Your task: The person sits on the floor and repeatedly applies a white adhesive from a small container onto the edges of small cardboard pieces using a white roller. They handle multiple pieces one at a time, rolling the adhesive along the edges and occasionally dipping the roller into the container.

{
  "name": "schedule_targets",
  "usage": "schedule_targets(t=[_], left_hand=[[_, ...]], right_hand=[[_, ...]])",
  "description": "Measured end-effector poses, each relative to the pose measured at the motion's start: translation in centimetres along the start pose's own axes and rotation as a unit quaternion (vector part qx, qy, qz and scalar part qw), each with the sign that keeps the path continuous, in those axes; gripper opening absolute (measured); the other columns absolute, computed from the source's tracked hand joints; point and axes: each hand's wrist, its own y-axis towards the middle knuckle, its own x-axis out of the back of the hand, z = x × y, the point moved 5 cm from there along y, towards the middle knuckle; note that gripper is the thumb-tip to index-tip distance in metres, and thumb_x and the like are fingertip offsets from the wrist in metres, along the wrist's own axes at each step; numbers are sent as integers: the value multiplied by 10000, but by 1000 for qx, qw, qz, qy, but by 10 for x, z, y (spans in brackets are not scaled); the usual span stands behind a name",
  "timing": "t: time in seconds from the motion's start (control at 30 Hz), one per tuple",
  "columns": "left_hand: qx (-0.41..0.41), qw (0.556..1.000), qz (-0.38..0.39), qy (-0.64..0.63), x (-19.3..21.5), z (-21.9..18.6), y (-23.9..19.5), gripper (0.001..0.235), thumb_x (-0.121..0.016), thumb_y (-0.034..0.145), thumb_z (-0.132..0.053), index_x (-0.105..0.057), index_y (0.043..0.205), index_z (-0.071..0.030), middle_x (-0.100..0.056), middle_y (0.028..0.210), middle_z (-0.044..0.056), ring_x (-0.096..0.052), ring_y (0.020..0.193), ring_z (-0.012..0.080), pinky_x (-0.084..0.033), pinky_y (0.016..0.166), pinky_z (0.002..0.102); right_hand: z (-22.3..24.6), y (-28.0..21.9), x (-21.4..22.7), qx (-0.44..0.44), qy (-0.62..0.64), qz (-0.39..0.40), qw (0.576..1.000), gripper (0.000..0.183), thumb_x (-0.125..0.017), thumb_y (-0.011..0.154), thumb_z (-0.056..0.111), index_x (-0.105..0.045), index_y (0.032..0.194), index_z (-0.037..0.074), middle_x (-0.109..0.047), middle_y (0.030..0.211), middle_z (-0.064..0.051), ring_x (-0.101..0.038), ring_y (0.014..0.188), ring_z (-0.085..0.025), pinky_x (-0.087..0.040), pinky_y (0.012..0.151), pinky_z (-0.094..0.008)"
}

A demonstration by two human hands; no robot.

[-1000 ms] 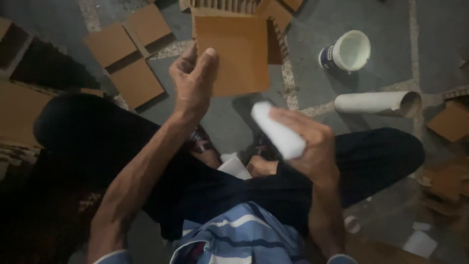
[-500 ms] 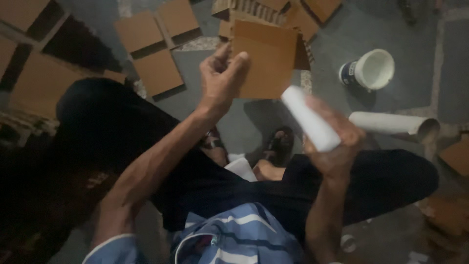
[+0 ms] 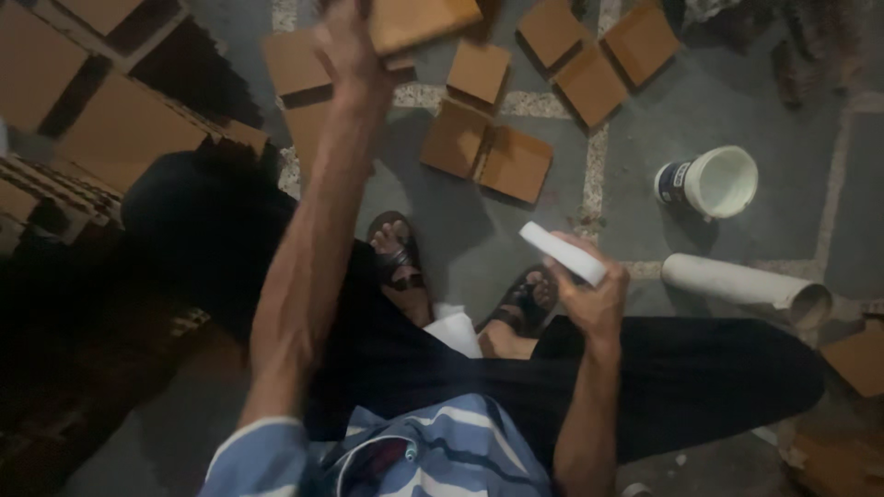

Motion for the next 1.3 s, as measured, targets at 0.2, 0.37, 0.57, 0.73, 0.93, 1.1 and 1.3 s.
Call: schedule_targets(t=[0.2,0.37,0.57,0.73,0.93,1.1,1.3], left_hand=[[-67,990,-87,87,68,8,104,282,-642,1045,-288,-605,965,-20,-496,744,58,-490,610,190,-444,556,408],[99,992,-80,-13,103,48,92,331,-590,1020,-362,-688,976,-50,-552,704,28,-512,535,149,-455,496,333],[50,959,-130,247,129,56,60,313,-633,871,-170,-702,1126,-3,-765,936,137,-688,734,231,-565,618,407],[-137,723,-149,661,128,5,63,382,-688,888,-186,-651,1169,70,-713,1096,264,-677,1024,444,-546,913,531],[-90,591,-53,800,143,-19,71,736,-874,769,-299,-505,1267,99,-562,1225,345,-575,1105,495,-487,916,554],[93,746,-127,647,158,-18,74,787,-838,794,-402,-480,1328,52,-550,1311,289,-569,1195,432,-486,994,499],[233,522,-60,818,133,-31,22,672,-863,740,-361,-552,1236,-31,-520,1322,253,-512,1235,401,-461,1003,487]], right_hand=[[-22,2,-7,-34,-3,-4,999,353,-820,831,97,-765,1180,87,-781,1118,-115,-757,1022,-204,-585,902,-328],[-35,5,-21,-64,-13,18,998,358,-827,806,93,-772,1160,82,-785,1094,-117,-765,999,-205,-589,872,-328],[-47,4,-18,-98,31,2,995,348,-820,818,102,-765,1160,69,-792,1078,-116,-770,977,-200,-596,855,-325],[-60,8,-8,-74,-10,-15,997,354,-829,828,99,-758,1172,55,-782,1086,-133,-759,1000,-217,-584,866,-344],[-79,11,-8,-146,-32,-21,988,360,-823,834,133,-764,1186,84,-781,1098,-134,-766,995,-225,-602,871,-369],[-75,16,-10,-102,-36,-9,994,360,-818,845,142,-750,1193,79,-779,1100,-146,-766,996,-239,-610,872,-379],[-69,13,-19,-180,23,25,983,382,-785,856,122,-721,1221,30,-797,1006,-168,-786,879,-209,-635,783,-334]])
